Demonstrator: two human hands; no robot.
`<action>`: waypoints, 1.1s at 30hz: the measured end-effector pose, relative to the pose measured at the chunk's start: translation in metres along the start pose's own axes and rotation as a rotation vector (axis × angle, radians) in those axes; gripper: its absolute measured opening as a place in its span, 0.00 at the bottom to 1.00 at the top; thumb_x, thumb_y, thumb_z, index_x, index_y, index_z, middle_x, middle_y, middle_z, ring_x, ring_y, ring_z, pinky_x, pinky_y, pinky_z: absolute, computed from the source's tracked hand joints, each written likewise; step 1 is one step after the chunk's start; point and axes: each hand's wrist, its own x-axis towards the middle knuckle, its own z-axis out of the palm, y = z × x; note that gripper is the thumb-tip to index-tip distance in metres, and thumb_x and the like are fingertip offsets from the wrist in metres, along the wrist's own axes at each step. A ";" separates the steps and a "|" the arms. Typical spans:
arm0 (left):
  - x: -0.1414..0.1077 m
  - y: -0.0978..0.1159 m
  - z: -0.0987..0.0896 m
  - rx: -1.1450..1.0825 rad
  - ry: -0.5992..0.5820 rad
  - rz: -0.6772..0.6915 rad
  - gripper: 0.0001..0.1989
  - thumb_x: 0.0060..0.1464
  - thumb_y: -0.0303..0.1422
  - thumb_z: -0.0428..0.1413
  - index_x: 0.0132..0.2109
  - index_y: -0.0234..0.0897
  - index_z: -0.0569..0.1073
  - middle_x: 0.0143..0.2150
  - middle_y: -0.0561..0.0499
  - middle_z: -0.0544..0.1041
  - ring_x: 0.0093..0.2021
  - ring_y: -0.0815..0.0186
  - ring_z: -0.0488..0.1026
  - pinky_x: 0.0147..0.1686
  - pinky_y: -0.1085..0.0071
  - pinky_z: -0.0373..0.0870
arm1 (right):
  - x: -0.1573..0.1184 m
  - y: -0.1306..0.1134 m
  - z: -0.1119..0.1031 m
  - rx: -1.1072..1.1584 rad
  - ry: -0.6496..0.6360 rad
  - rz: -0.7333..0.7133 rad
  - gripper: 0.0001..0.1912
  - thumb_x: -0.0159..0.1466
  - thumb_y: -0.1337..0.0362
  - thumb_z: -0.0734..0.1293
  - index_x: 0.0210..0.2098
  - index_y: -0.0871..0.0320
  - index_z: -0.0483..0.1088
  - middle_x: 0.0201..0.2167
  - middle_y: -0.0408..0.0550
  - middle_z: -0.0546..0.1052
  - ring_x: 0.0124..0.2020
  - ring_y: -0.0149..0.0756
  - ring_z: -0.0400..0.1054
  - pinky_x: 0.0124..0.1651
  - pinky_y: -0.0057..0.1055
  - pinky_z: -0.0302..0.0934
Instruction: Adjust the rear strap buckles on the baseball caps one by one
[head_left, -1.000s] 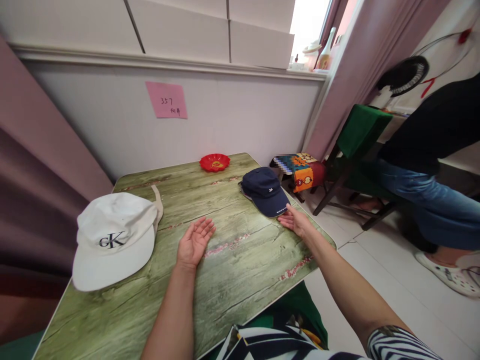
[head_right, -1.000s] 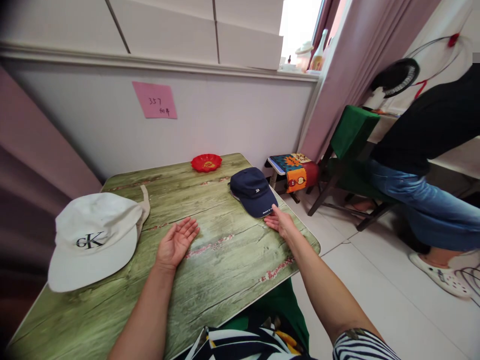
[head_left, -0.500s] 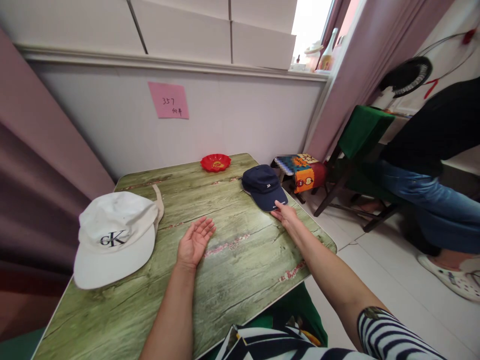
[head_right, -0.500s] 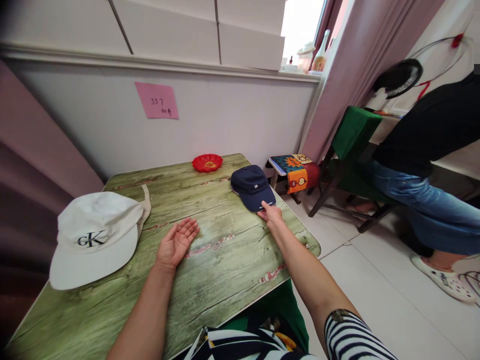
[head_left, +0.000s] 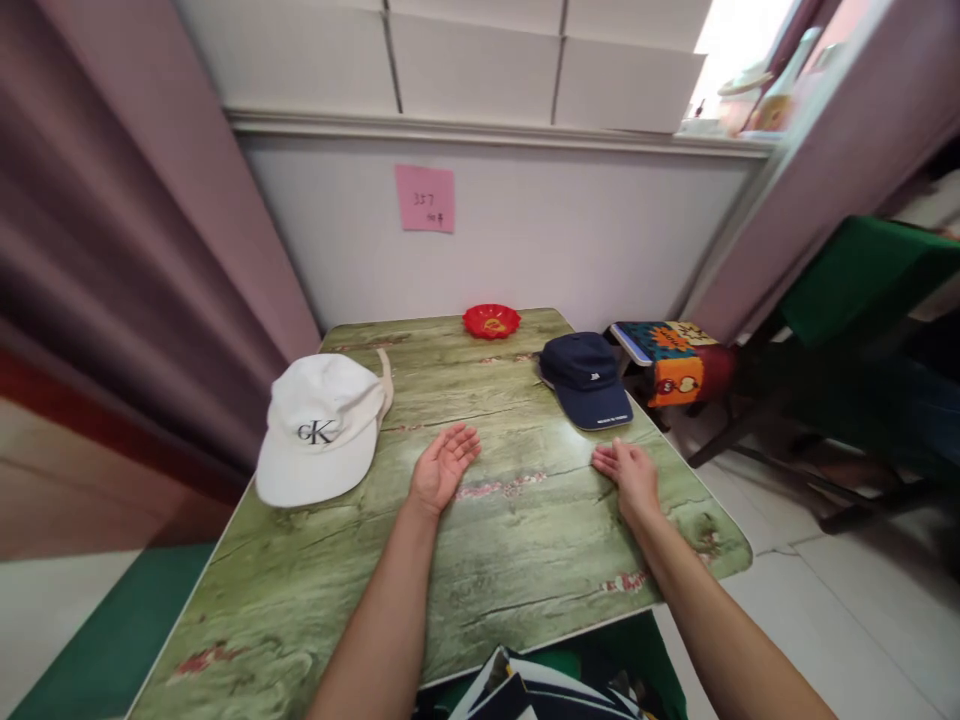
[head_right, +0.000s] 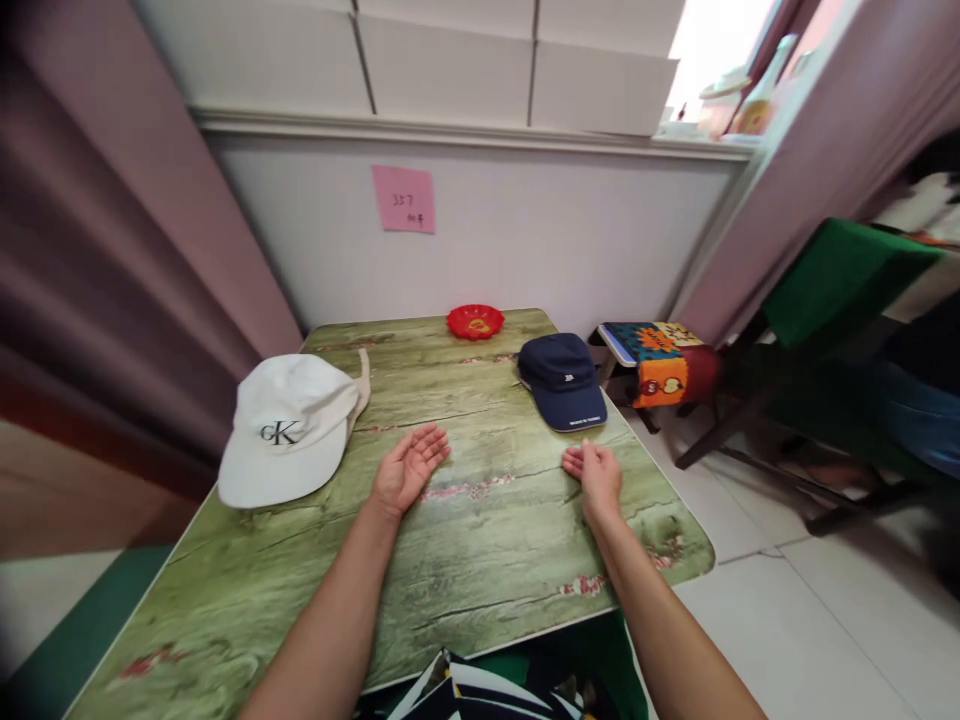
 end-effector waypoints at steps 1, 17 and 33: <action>0.000 -0.001 0.000 0.007 -0.004 0.002 0.13 0.64 0.33 0.50 0.46 0.29 0.76 0.43 0.37 0.81 0.43 0.59 0.79 0.51 0.58 0.73 | -0.005 0.006 -0.002 -0.074 -0.063 -0.057 0.11 0.61 0.58 0.71 0.31 0.60 0.69 0.25 0.46 0.79 0.25 0.31 0.76 0.29 0.23 0.72; -0.021 0.091 0.018 0.927 0.422 0.822 0.12 0.45 0.33 0.67 0.39 0.39 0.78 0.36 0.47 0.75 0.40 0.58 0.71 0.46 0.64 0.66 | 0.007 0.034 0.133 -0.883 -0.505 -0.582 0.13 0.62 0.55 0.63 0.29 0.55 0.72 0.19 0.43 0.76 0.23 0.35 0.69 0.33 0.28 0.58; -0.020 0.217 -0.014 1.785 0.982 0.785 0.05 0.46 0.31 0.58 0.26 0.38 0.69 0.43 0.42 0.76 0.49 0.51 0.71 0.52 0.57 0.62 | 0.011 0.035 0.144 -0.931 -0.511 -0.637 0.14 0.63 0.53 0.61 0.29 0.54 0.72 0.22 0.44 0.75 0.25 0.36 0.67 0.31 0.28 0.52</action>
